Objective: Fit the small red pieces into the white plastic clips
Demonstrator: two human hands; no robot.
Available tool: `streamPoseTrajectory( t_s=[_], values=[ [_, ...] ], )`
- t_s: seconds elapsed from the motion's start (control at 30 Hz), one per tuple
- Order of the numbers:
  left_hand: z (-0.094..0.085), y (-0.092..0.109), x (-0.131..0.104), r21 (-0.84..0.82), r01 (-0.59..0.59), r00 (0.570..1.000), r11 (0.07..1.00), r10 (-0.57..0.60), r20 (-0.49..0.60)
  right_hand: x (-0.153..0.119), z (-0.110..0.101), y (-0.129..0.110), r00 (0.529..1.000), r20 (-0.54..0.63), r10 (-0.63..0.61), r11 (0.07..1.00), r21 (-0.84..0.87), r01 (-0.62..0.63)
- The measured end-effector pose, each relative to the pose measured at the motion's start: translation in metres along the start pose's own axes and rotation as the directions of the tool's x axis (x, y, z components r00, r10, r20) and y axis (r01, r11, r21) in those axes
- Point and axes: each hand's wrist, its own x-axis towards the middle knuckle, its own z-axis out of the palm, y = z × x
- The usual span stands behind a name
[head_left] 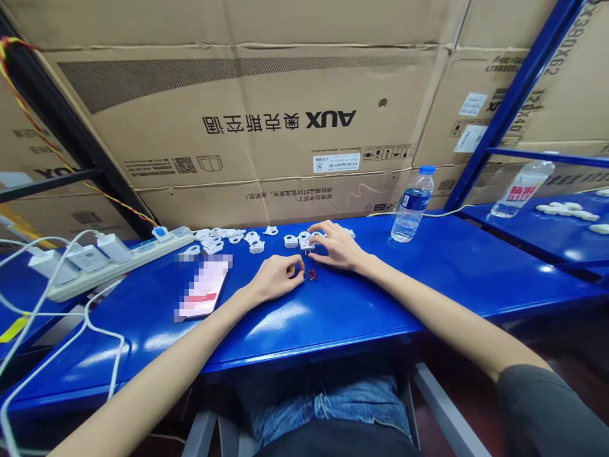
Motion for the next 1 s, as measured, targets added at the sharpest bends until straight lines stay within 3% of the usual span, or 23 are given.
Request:
streamPoseTrajectory(
  t_s=[0.3,0.53,0.67,0.83,1.0],
  values=[
    [0.0,0.005,-0.002,0.042,0.031,0.999,0.999,-0.03,-0.025,0.024,0.015,-0.008,0.997,-0.053,0.047,0.993,0.109,-0.041],
    [0.002,0.003,-0.003,0.067,-0.034,0.999,0.997,0.034,-0.002,0.065,0.05,-0.017,0.991,0.067,0.115,0.983,0.138,-0.123],
    [0.002,0.003,-0.004,0.089,-0.092,0.996,0.992,0.091,0.021,0.075,0.064,-0.018,0.983,0.112,0.144,0.979,0.128,-0.158],
    [0.004,0.002,-0.005,0.076,-0.11,0.994,0.991,0.109,0.023,0.075,0.068,-0.013,0.967,0.162,0.198,0.968,0.126,-0.219],
    [0.005,0.002,-0.006,0.061,-0.154,0.987,0.986,0.156,-0.028,0.082,0.068,-0.012,0.974,0.143,0.175,0.969,0.152,-0.196]
  ],
)
